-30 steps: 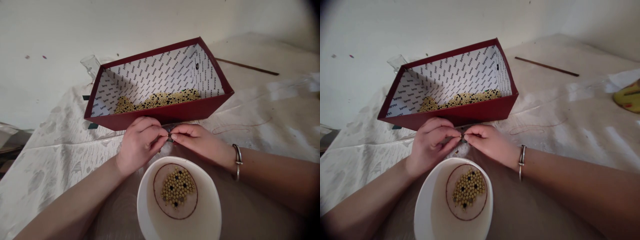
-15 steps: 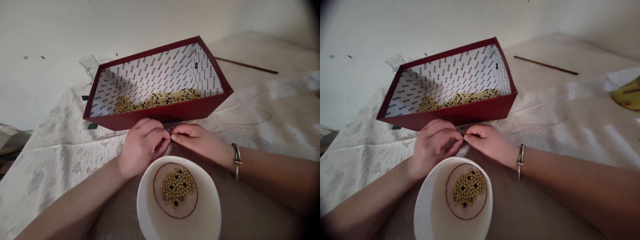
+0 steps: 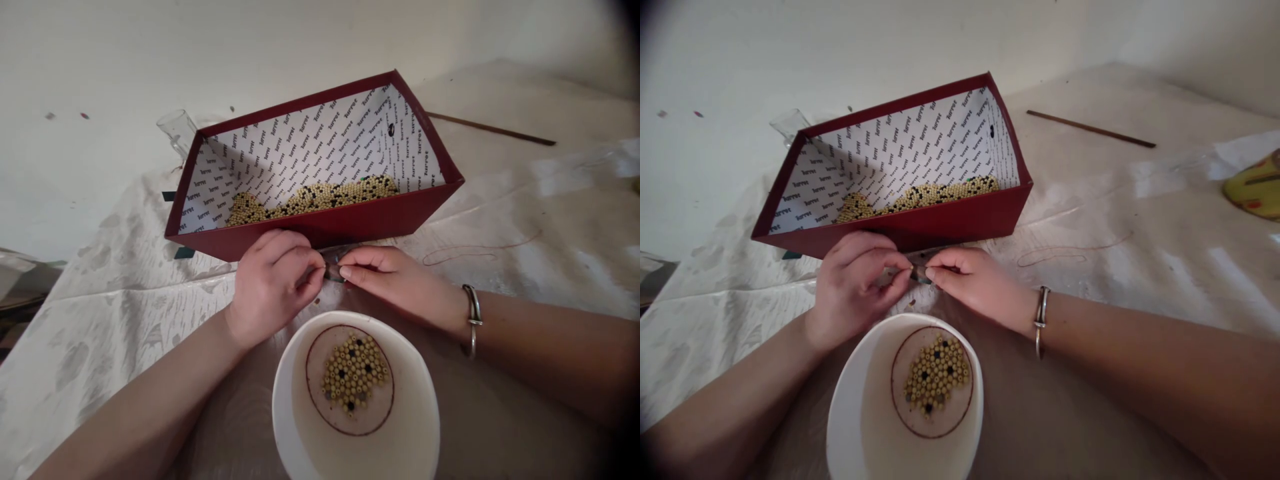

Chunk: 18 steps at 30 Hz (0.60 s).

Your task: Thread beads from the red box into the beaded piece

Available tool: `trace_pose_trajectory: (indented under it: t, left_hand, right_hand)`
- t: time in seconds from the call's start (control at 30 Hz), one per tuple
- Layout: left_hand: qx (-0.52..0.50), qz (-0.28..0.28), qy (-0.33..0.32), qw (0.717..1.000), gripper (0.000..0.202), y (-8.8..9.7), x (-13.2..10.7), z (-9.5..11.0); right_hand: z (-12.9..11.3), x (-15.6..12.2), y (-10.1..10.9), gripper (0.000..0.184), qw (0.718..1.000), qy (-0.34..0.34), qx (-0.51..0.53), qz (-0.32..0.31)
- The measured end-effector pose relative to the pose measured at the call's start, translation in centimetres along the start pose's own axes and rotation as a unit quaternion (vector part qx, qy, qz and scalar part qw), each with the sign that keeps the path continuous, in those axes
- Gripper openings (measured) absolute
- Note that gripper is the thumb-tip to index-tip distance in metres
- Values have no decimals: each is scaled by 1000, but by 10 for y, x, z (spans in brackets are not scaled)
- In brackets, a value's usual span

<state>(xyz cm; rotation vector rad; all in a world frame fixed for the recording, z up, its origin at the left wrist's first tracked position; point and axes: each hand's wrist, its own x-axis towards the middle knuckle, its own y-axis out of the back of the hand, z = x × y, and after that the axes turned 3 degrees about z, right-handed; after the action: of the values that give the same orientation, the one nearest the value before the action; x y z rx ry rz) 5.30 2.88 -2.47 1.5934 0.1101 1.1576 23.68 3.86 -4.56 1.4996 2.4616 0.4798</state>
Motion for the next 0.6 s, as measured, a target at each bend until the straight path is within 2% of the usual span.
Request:
trace_pose_trajectory:
  t: [0.2,0.33,0.47,0.6]
  left_hand:
    - [-4,-14,-25,1000,3,0,0,-1]
    - [9,3,-4,1000,2,2,0,-1]
    - [-12,-21,-21,999,3,2,0,2]
    - [-9,-9,-5,1000,1,0,-1,1]
  right_hand:
    - [1,-1,0,20,1000,6,3,-5]
    - [1,0,0,20,1000,3,2,-4]
    - [2,0,-1,20,1000,12,8,-10]
    - [2,0,0,20,1000,6,5,2]
